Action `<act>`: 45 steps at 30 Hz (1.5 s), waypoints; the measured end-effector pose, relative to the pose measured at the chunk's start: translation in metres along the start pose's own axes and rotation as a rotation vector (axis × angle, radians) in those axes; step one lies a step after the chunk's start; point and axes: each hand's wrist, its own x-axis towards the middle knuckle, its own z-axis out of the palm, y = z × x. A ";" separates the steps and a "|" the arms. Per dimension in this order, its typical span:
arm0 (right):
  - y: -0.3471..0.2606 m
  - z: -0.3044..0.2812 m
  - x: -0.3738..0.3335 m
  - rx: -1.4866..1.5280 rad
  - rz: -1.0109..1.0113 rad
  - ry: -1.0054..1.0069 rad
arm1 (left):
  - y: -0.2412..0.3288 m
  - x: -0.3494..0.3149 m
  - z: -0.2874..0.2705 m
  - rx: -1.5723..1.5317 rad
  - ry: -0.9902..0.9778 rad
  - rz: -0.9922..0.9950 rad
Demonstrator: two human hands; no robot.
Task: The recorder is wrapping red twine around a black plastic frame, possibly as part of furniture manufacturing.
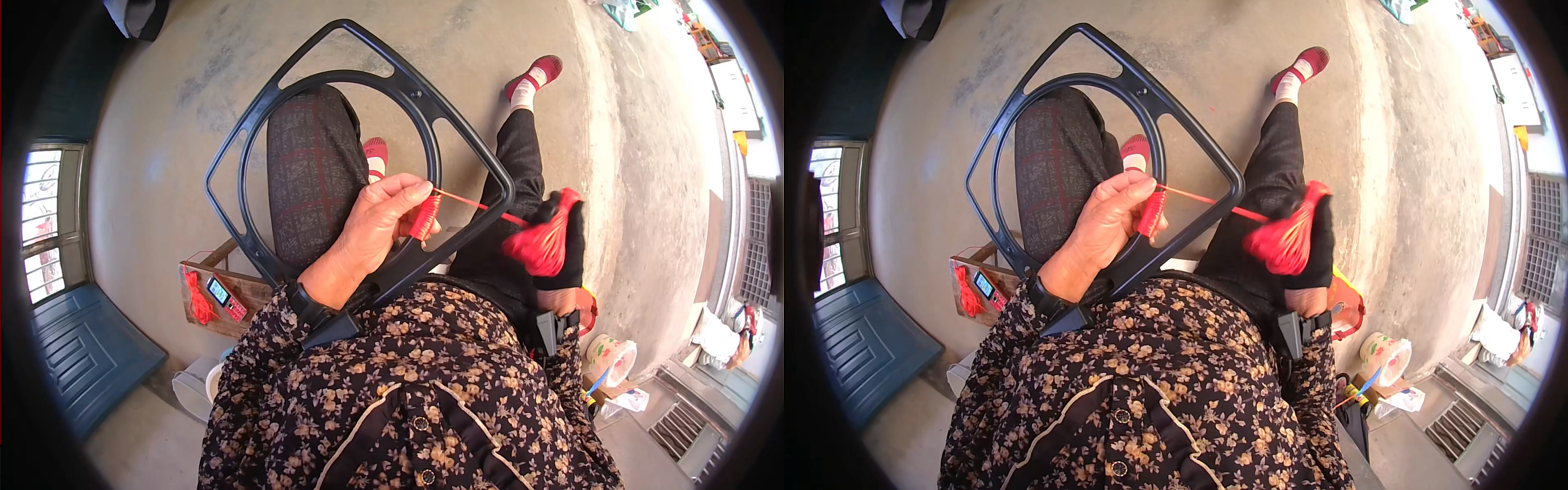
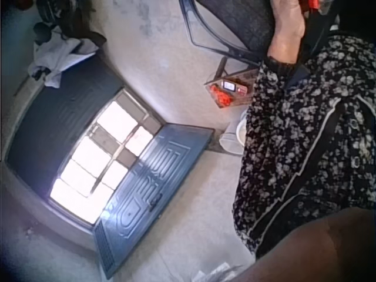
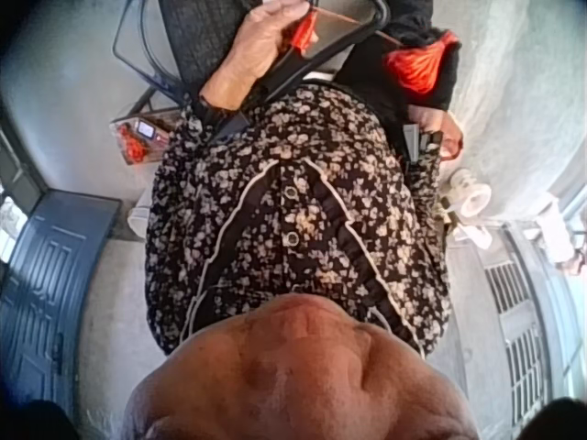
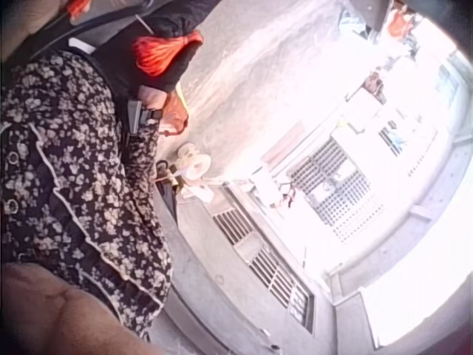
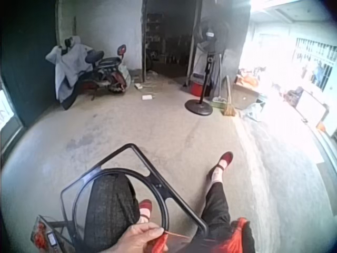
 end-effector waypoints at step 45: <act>0.028 0.027 0.026 -0.131 0.145 -0.355 | -0.001 -0.003 -0.002 0.043 -0.086 -0.051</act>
